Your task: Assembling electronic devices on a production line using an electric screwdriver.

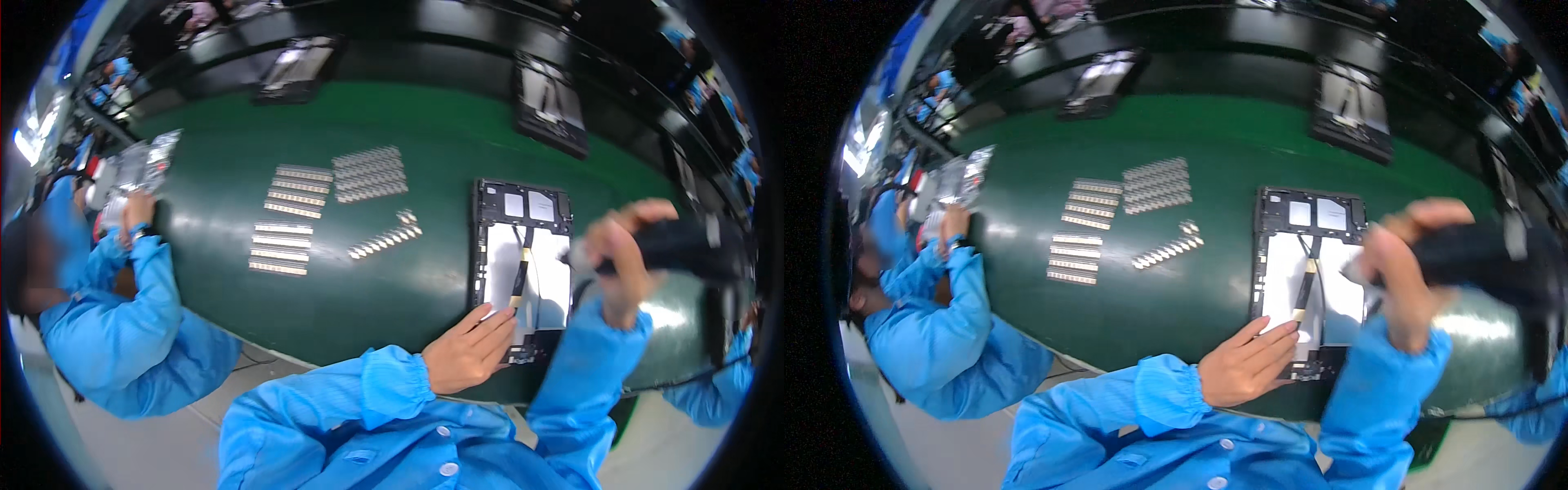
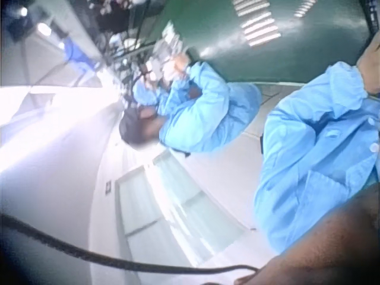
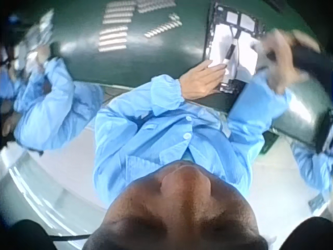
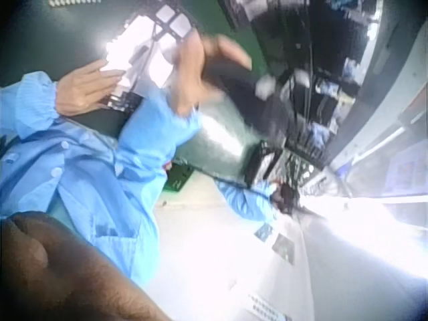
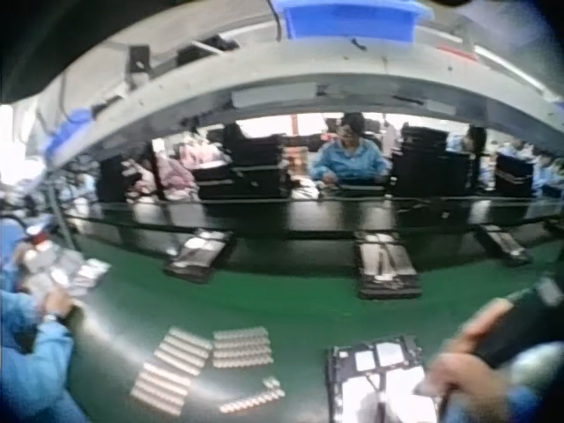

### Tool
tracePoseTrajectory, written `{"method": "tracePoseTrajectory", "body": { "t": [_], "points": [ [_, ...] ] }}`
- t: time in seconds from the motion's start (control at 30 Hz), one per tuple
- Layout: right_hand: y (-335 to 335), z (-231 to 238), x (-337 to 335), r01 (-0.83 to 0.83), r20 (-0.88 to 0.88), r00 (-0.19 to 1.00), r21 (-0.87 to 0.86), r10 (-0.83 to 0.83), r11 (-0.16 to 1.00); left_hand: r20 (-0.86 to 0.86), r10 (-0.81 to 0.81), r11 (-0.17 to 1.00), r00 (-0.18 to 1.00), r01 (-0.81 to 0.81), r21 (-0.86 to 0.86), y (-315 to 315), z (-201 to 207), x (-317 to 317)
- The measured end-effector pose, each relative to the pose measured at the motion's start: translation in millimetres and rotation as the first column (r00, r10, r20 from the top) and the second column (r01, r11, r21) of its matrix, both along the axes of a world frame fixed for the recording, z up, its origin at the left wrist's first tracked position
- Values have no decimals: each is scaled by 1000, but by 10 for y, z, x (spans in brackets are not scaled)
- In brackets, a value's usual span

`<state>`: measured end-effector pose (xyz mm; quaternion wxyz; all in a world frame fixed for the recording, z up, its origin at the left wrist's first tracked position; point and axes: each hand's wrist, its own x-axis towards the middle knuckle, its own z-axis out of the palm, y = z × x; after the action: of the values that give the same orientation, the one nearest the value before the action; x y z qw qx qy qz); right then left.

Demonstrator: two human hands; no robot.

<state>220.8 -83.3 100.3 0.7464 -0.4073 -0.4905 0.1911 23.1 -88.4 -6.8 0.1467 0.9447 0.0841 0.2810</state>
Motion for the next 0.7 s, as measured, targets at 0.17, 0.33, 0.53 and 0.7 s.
{"method": "tracePoseTrajectory", "body": {
  "t": [0.17,0.33,0.53,0.7],
  "points": [
    [-448,-103,164,35,20,999,-1,-35,999,-23,137,987,990,-134,84,567,78,58],
    [-659,-244,72,70,-94,992,-122,-82,990,-3,244,967,970,-243,79,1498,491,193],
    [-562,-341,101,-64,-207,978,-267,8,962,-76,495,810,866,-428,400,2805,534,211],
    [-666,-430,155,-114,-301,954,-322,12,940,-262,478,853,839,-372,366,2739,618,844]
  ]
}}
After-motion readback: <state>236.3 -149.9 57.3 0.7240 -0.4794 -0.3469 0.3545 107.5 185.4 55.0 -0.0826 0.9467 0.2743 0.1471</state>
